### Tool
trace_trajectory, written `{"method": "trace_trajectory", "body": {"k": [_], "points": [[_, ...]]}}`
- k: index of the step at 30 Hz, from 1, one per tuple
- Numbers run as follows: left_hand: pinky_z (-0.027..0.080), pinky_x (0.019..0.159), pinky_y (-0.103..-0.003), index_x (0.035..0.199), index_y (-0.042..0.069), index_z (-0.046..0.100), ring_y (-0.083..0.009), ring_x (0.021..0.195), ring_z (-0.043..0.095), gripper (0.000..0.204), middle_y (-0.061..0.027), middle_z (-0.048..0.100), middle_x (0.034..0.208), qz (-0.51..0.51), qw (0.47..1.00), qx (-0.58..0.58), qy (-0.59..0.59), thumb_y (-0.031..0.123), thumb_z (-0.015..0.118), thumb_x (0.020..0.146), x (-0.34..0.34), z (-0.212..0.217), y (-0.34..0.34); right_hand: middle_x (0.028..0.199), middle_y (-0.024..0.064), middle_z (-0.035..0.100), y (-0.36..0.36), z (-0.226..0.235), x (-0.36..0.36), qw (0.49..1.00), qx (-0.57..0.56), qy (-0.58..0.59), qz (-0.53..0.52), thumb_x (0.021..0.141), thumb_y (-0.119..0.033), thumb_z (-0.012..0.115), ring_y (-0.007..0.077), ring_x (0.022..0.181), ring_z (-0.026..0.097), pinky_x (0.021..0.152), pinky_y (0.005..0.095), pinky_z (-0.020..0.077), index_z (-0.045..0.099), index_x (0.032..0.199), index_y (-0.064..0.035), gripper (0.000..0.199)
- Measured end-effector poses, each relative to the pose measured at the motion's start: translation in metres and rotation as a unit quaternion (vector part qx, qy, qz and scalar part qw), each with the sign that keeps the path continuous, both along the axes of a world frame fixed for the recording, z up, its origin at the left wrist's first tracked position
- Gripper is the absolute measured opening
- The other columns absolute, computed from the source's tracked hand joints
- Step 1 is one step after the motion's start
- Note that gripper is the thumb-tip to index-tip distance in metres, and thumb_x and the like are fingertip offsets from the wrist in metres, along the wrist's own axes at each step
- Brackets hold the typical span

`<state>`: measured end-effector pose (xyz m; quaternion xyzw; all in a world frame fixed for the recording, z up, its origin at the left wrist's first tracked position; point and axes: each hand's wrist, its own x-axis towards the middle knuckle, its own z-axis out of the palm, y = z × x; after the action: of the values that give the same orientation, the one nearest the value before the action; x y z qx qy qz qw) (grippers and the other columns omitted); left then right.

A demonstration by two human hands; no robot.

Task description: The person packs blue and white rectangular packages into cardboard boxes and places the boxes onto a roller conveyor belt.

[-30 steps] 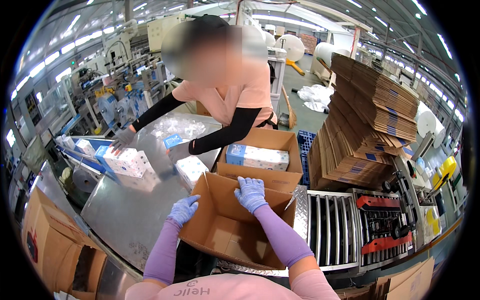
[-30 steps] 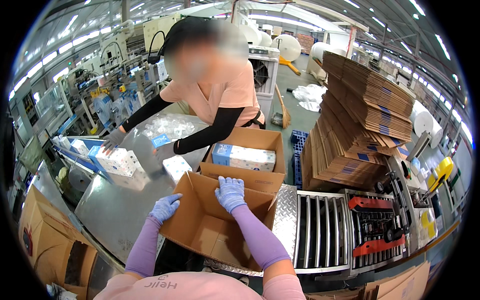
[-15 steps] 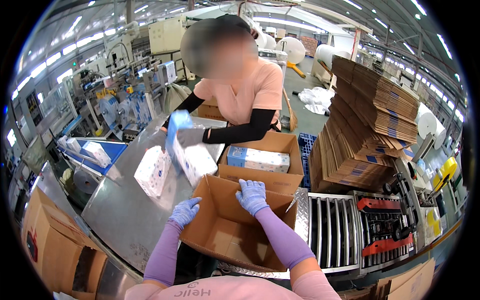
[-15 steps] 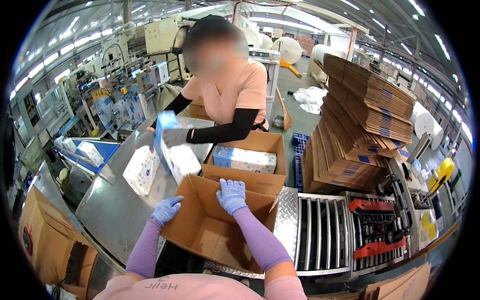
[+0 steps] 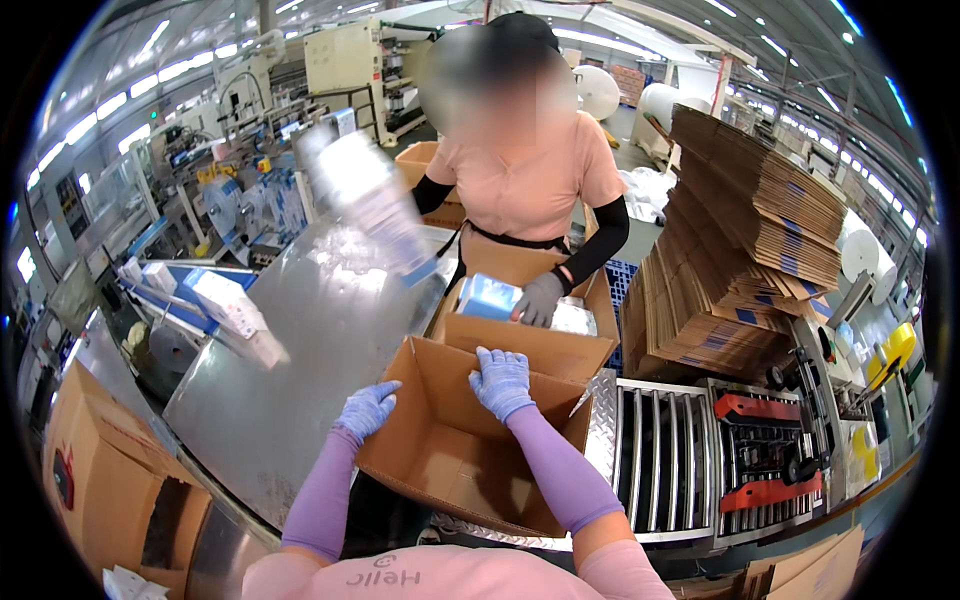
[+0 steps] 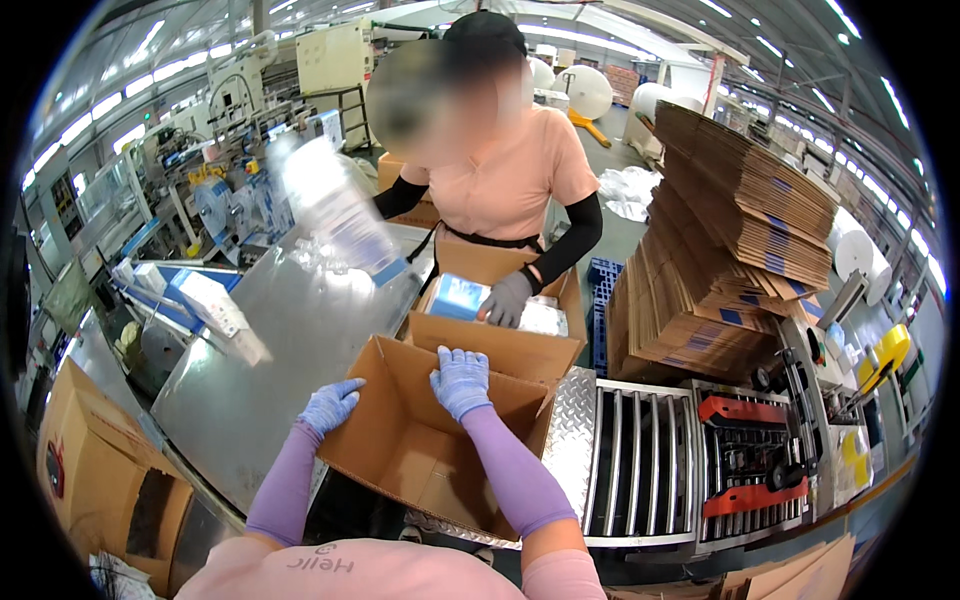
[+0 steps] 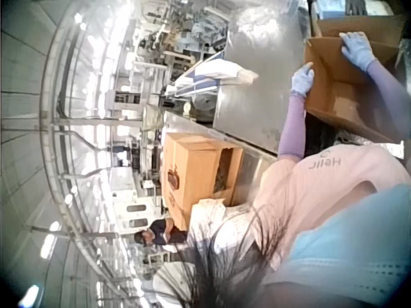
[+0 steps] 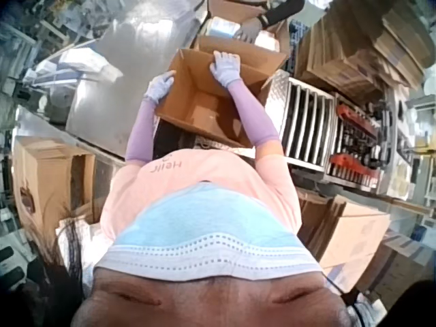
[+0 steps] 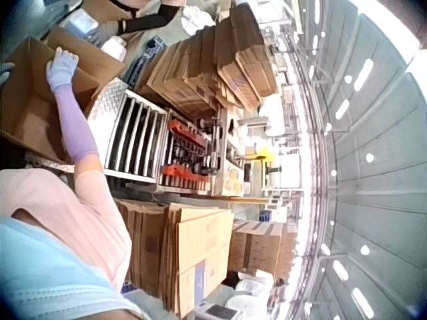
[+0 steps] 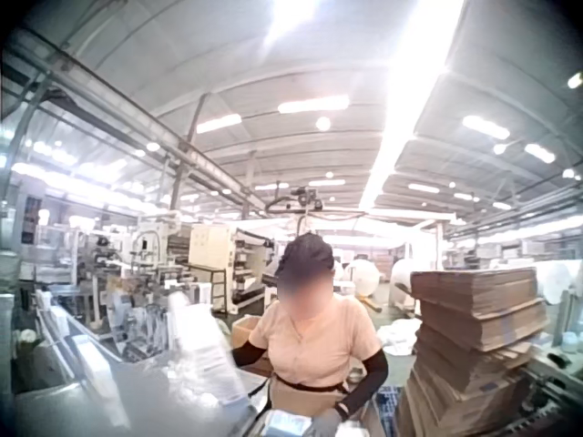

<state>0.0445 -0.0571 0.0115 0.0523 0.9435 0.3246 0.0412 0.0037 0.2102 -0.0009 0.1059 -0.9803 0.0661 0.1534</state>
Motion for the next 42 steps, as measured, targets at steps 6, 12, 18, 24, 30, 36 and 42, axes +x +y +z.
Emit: {"method": "trace_trajectory", "body": {"k": [6,12,18,24,30,36,42], "points": [[0.045,0.095,-0.037,0.122,0.018,0.059,-0.0311,0.108,0.058,0.035,-0.0135,0.061,0.117,0.023,1.000,-0.008,-0.006,0.026,0.054,0.089,0.005,0.002,0.004,0.108,0.0100,0.059,-0.002,0.000,0.001,1.000,-0.012,-0.018,0.002,0.083,-0.037,0.055,0.0262,0.104,0.054,0.095,0.0432,0.0333,0.053,0.122,-0.0120,0.047],[0.046,0.096,-0.037,0.122,0.018,0.059,-0.0331,0.106,0.059,0.035,-0.0154,0.062,0.115,0.047,0.999,-0.019,0.013,0.016,0.052,0.087,0.008,0.009,0.019,0.101,0.0113,0.061,-0.004,-0.004,-0.006,0.999,-0.022,0.028,-0.017,0.082,-0.036,0.054,0.0271,0.097,0.058,0.091,0.0427,0.0362,0.057,0.117,-0.0133,0.042],[0.047,0.091,-0.039,0.125,0.022,0.056,-0.0345,0.101,0.060,0.042,-0.0166,0.062,0.113,0.029,0.996,-0.080,-0.017,0.010,0.048,0.085,0.000,0.005,0.009,0.088,0.0078,0.066,-0.011,-0.006,-0.012,0.998,-0.003,0.040,-0.038,0.090,-0.034,0.048,0.0271,0.081,0.065,0.078,0.0445,0.0434,0.061,0.103,-0.0170,0.025],[0.050,0.084,-0.043,0.122,0.024,0.059,-0.0368,0.092,0.061,0.043,-0.0170,0.064,0.103,-0.106,0.981,-0.152,-0.060,0.009,0.047,0.084,-0.003,0.018,-0.048,0.082,0.0092,0.066,-0.030,0.002,-0.017,1.000,0.016,-0.025,0.001,0.093,-0.035,0.046,0.0272,0.077,0.066,0.071,0.0440,0.0457,0.059,0.094,-0.0148,0.024],[0.053,0.075,-0.040,0.131,0.020,0.050,-0.0343,0.086,0.063,0.049,-0.0184,0.061,0.111,-0.092,0.994,-0.056,0.013,0.009,0.047,0.083,0.014,-0.010,-0.074,0.084,0.0175,0.065,-0.062,0.019,-0.021,0.991,-0.018,-0.134,0.010,0.095,-0.039,0.043,0.0383,0.081,0.062,0.073,0.0490,0.0463,0.058,0.099,-0.0125,0.030],[0.051,0.082,-0.038,0.138,0.014,0.042,-0.0336,0.107,0.057,0.056,-0.0221,0.054,0.120,-0.034,0.994,0.101,-0.003,0.007,0.046,0.082,0.002,-0.025,-0.041,0.090,0.0205,0.064,-0.136,0.067,-0.094,0.956,0.006,-0.245,0.160,0.090,-0.048,0.051,0.0395,0.088,0.060,0.075,0.0445,0.0472,0.054,0.113,-0.0084,0.046],[0.051,0.077,-0.042,0.139,0.017,0.039,-0.0330,0.102,0.059,0.059,-0.0190,0.051,0.123,-0.028,0.990,0.137,-0.017,0.009,0.047,0.082,0.003,-0.039,-0.082,0.073,0.0077,0.061,-0.375,0.049,-0.169,0.928,-0.028,-0.204,0.311,0.087,-0.025,0.063,0.0152,0.072,0.059,0.071,0.0294,0.0473,0.029,0.140,-0.0007,0.067]]}}
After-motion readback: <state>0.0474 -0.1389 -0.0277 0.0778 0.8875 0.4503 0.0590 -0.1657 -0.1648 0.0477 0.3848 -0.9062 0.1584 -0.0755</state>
